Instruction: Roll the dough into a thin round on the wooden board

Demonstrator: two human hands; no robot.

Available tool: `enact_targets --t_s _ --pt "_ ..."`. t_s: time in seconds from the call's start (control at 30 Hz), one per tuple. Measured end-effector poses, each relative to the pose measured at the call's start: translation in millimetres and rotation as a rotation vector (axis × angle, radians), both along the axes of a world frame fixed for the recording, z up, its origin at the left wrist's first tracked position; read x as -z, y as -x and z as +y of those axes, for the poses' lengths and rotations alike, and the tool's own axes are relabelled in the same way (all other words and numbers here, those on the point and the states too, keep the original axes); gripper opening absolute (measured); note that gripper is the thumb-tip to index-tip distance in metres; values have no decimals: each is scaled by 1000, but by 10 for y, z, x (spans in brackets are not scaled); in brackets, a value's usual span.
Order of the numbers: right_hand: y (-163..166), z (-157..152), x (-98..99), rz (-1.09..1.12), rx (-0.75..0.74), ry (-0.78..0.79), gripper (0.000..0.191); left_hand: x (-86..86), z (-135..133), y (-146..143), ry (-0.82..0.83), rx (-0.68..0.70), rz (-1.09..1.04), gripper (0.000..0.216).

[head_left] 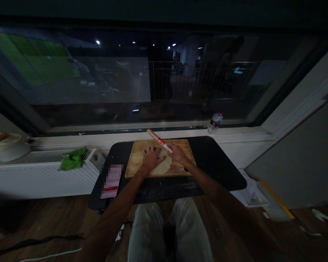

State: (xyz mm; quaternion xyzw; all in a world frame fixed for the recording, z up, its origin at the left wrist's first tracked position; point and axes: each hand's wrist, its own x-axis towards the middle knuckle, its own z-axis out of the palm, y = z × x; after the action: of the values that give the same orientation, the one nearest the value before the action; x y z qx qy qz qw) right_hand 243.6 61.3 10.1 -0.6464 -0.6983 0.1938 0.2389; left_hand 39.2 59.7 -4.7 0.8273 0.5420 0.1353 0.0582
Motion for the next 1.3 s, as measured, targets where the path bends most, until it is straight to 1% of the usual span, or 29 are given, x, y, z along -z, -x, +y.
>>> enact_targets --t_s 0.1,0.2,0.27,0.33,0.4,0.43,0.5,0.53,0.57,0.63,0.77,0.87,0.97,1.07,1.13,1.23,1.3 --pt "-69 33 12 59 48 -14 42 -45 -87 -45 11 -74 13 61" --pt "-103 58 48 137 110 -52 39 -75 -217 -162 10 -242 33 60" --pt "-106 73 57 142 113 -53 41 -85 -295 -250 -4 -343 37 61" --pt "-108 73 53 118 102 -38 43 -91 -337 -291 -14 -386 37 62" --pt "-116 45 57 98 85 -32 46 -93 -333 -241 -9 -354 43 62" --pt "-122 21 68 93 76 -34 46 -90 -317 -179 -1 -307 46 63" --pt "-133 -37 110 90 54 -36 47 -67 -274 -1 19 -176 51 64" --pt "-137 -65 139 95 40 -37 47 -45 -255 98 20 -84 47 65" --pt "-137 -88 171 104 27 -39 49 -17 -242 192 12 10 43 67" --pt "-131 -112 230 132 14 -54 54 53 -237 334 -15 137 30 69" --pt "-114 -69 294 161 12 -70 57 203 -282 414 -66 309 31 80" --pt "-127 -2 305 178 -13 -64 58 276 -314 411 -90 392 44 92" --pt "-150 77 307 221 -55 -78 61 307 -326 417 -121 379 51 99" --pt "-151 181 289 258 -70 -91 56 310 -313 384 -140 336 50 98" --pt "-137 262 261 274 -46 -108 51 301 -285 321 -138 276 49 94" --pt "-119 366 210 283 8 -126 45 283 -227 204 -131 139 45 92" --pt "-124 399 190 289 22 -114 38 272 -190 164 -129 107 56 92"
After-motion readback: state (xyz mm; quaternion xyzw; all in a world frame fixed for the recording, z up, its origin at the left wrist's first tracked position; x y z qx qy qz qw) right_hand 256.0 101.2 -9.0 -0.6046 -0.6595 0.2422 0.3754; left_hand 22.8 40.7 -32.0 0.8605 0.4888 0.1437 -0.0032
